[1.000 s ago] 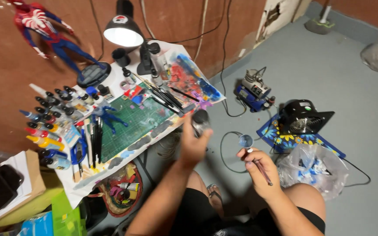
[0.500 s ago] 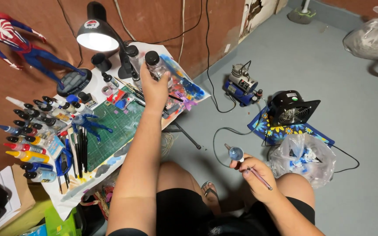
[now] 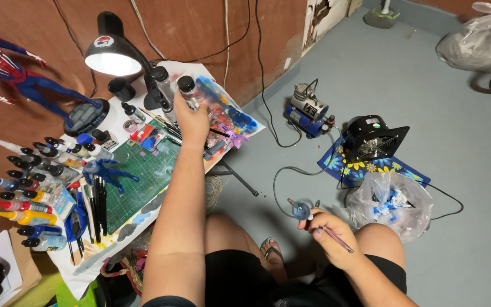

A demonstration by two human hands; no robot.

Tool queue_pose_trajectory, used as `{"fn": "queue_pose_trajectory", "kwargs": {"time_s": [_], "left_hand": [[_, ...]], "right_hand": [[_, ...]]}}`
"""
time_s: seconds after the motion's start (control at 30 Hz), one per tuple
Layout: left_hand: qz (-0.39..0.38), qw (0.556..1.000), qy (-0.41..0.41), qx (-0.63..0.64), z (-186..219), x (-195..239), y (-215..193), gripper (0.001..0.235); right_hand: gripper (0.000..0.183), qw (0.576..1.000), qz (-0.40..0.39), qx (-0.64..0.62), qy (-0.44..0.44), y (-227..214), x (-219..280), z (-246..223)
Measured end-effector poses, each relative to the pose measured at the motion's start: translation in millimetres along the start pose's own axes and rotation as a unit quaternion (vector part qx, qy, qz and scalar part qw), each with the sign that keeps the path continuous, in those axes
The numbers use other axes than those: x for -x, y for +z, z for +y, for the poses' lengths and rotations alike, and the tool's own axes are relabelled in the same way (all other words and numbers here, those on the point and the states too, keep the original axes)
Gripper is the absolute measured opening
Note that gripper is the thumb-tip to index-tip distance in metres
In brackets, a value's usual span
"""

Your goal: Preparing an airbrush with paint and then airbrushing a small blue figurine

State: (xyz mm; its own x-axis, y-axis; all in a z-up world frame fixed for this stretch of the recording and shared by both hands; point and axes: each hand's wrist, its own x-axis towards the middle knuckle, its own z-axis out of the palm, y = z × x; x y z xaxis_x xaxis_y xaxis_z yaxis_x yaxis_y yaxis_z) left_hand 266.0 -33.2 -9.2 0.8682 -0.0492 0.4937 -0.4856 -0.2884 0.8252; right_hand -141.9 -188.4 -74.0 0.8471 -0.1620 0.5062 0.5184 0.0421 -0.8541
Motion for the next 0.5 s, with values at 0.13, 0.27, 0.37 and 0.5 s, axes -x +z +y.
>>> {"fn": "queue_pose_trajectory", "kwargs": {"time_s": [0.13,0.27,0.37,0.5], "left_hand": [[-0.016,0.999,-0.048,0.007,17.5,9.3,-4.9,0.079],[0.074,0.988,0.010,0.135,27.2,-2.3,8.8,0.069],[0.134,0.977,0.006,0.165,13.0,-14.8,22.7,0.059],[0.166,0.971,0.071,0.155,4.6,-20.7,29.9,0.033]], "right_hand": [[0.022,1.000,0.013,-0.001,0.022,-3.0,4.3,5.9],[0.022,1.000,0.017,-0.010,0.018,-1.9,4.4,12.8],[0.021,1.000,0.016,-0.008,0.012,0.3,5.6,12.2],[0.020,0.999,0.026,0.001,0.027,-3.5,9.0,12.2]]}}
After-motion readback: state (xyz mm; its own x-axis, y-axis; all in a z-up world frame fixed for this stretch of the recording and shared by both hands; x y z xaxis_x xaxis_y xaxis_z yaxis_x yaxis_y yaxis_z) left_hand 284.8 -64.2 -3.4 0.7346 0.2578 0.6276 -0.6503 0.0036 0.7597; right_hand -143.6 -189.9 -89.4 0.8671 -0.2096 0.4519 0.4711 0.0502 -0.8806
